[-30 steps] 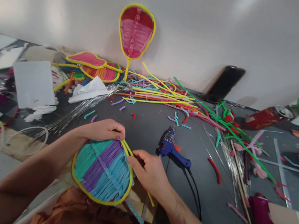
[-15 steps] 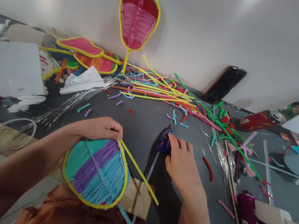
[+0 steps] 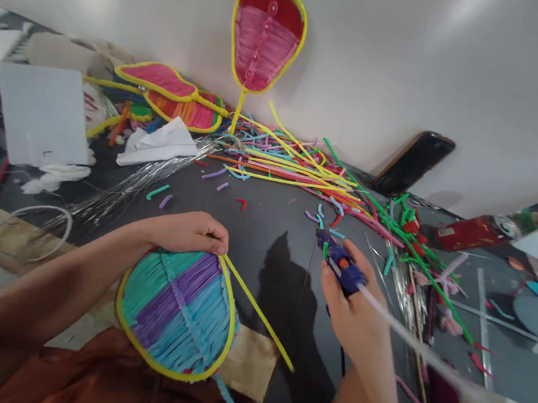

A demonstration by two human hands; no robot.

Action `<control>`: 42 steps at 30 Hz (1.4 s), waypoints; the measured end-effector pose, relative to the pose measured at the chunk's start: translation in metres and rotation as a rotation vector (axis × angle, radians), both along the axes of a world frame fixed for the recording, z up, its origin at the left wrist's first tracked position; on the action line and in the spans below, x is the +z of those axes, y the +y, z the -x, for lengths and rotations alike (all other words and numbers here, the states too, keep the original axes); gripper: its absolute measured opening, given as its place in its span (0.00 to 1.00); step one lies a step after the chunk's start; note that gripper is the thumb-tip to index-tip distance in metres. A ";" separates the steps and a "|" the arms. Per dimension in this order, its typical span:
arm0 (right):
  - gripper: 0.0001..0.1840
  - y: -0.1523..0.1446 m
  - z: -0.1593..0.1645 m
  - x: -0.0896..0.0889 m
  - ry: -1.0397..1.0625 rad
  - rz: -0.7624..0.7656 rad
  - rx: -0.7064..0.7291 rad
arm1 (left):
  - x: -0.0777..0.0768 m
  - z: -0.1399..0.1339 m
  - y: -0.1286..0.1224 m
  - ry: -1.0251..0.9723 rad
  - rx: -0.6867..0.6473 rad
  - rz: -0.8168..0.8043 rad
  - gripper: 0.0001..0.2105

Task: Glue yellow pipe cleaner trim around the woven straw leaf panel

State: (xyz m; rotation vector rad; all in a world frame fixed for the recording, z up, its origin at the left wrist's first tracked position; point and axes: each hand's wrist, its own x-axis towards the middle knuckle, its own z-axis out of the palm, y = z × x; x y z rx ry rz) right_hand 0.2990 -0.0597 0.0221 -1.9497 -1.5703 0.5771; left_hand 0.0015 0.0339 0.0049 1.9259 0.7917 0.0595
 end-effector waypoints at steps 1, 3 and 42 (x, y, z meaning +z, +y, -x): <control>0.29 -0.005 0.000 0.005 0.141 0.027 0.041 | 0.000 0.000 0.000 -0.006 0.005 -0.002 0.12; 0.30 -0.015 0.004 0.012 0.369 0.092 0.137 | 0.001 0.000 0.000 -0.011 0.013 0.001 0.12; 0.24 -0.019 0.052 -0.022 0.632 0.327 0.207 | 0.003 -0.001 0.000 0.074 -0.074 -0.032 0.10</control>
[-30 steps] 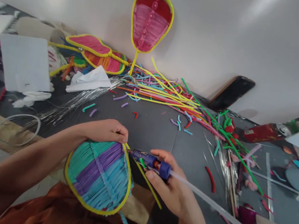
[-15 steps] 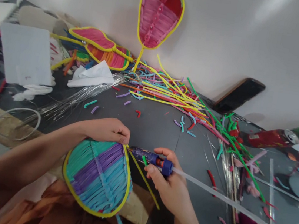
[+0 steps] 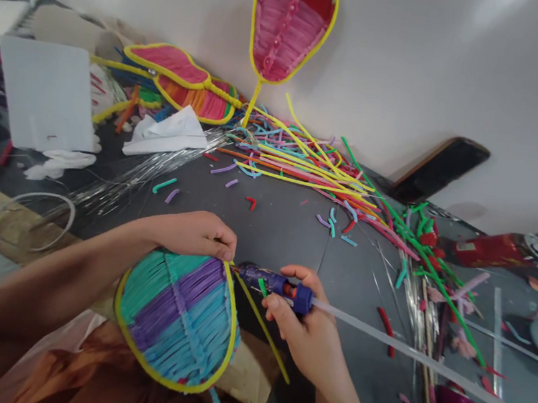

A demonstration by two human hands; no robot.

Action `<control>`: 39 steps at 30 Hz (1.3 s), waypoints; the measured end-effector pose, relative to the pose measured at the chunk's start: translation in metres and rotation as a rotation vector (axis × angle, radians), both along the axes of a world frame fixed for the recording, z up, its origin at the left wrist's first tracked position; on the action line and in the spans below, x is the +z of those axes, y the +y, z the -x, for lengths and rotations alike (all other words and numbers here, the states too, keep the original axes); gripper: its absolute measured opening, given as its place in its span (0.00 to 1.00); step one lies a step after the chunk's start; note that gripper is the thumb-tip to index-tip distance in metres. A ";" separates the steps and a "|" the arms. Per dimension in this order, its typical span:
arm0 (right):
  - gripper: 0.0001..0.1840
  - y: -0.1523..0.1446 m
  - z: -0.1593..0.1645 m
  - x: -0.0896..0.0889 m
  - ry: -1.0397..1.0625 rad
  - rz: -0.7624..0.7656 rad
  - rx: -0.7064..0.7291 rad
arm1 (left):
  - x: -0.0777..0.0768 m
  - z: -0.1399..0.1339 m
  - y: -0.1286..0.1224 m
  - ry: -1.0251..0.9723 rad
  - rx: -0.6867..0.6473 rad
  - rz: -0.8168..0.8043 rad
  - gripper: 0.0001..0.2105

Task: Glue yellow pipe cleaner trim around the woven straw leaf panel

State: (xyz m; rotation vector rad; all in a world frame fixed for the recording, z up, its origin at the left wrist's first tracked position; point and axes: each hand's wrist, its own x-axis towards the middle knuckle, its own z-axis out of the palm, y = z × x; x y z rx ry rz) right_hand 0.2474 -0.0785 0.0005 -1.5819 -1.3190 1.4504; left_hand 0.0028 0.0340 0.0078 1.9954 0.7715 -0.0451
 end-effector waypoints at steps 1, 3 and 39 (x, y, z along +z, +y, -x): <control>0.24 0.000 0.000 0.000 -0.002 -0.002 0.000 | 0.000 0.000 0.000 0.003 0.000 -0.003 0.10; 0.24 -0.001 0.000 0.000 -0.005 0.001 0.000 | 0.001 -0.001 0.000 0.005 -0.003 -0.008 0.10; 0.24 -0.005 0.005 0.008 -0.049 -0.007 -0.064 | 0.001 0.001 0.000 -0.013 -0.004 0.011 0.10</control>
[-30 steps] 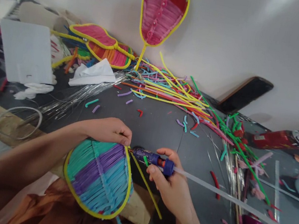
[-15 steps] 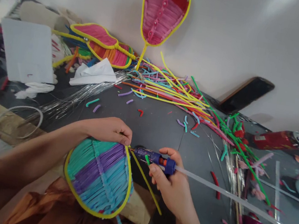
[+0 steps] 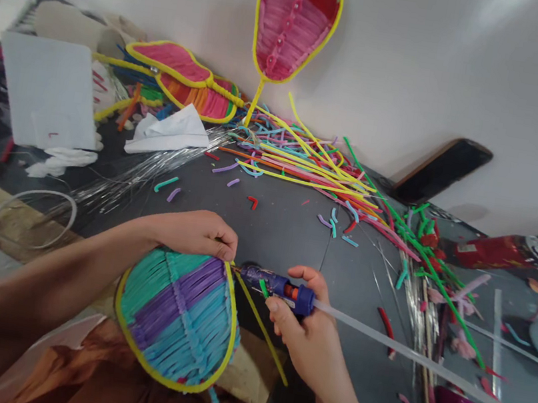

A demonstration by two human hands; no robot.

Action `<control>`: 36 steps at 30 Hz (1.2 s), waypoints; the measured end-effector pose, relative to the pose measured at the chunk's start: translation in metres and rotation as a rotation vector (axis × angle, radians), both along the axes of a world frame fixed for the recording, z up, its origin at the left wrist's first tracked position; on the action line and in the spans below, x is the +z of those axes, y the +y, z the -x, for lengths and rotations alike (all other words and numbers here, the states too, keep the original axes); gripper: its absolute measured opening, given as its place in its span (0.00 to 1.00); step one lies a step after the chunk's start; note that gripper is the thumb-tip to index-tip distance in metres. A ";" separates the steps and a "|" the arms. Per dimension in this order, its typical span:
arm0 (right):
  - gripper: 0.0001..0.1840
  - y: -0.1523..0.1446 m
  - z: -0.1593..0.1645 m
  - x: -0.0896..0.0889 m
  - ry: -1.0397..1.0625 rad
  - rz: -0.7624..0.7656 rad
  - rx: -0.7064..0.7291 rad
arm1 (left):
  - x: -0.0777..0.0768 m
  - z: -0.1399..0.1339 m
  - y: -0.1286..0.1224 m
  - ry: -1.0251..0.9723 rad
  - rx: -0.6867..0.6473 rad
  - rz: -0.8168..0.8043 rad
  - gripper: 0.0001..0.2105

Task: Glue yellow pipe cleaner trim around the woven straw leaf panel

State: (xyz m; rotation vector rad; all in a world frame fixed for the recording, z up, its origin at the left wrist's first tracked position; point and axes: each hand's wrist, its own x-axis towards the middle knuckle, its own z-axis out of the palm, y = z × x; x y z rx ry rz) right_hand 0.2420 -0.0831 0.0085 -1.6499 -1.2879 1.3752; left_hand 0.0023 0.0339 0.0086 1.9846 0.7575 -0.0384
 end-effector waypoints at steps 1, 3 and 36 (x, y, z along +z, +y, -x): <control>0.24 0.000 0.000 0.000 0.002 0.002 -0.001 | 0.000 0.000 0.000 -0.003 -0.002 0.001 0.10; 0.24 0.001 0.001 0.000 0.004 0.010 -0.001 | -0.001 0.000 0.000 -0.007 -0.001 0.002 0.10; 0.22 -0.003 0.000 -0.001 -0.074 0.022 0.005 | -0.002 0.000 0.001 -0.007 -0.001 -0.004 0.10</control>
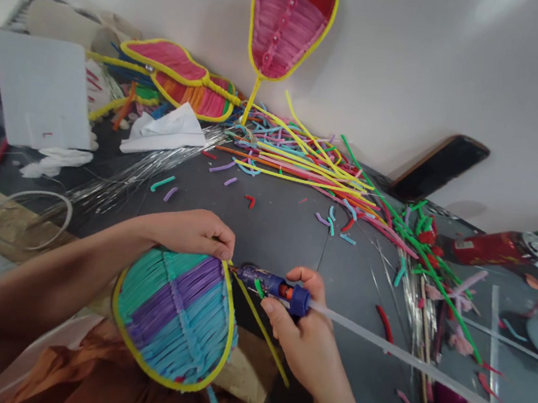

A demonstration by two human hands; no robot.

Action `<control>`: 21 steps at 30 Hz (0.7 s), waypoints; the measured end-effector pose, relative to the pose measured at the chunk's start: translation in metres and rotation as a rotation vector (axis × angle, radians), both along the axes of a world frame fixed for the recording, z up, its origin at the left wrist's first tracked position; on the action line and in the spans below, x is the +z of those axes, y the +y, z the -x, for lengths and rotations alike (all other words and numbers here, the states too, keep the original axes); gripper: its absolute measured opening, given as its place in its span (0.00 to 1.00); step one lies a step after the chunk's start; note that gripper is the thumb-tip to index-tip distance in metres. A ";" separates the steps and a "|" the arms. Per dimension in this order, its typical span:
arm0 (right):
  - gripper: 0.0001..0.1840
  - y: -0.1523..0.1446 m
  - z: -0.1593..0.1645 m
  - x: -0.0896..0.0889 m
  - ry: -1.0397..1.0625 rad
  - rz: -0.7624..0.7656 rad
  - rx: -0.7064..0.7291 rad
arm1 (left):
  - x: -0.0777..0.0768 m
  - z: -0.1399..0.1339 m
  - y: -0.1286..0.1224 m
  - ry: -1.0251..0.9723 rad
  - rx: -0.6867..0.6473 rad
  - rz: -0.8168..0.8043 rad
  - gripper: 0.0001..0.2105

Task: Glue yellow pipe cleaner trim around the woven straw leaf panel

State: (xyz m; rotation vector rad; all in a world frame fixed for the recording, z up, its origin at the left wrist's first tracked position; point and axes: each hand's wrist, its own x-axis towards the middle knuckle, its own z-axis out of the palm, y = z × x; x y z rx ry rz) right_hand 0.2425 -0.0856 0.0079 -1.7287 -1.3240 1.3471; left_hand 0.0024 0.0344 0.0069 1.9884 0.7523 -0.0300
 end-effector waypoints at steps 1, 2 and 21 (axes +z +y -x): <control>0.22 -0.001 0.000 0.000 -0.007 0.003 0.009 | 0.000 0.000 0.000 0.001 -0.002 0.000 0.09; 0.21 -0.001 -0.001 0.000 -0.012 0.006 0.022 | 0.000 0.000 0.000 0.001 -0.003 -0.001 0.09; 0.23 -0.007 -0.014 0.025 -0.023 -0.031 0.048 | -0.001 0.004 0.002 -0.050 -0.008 0.024 0.13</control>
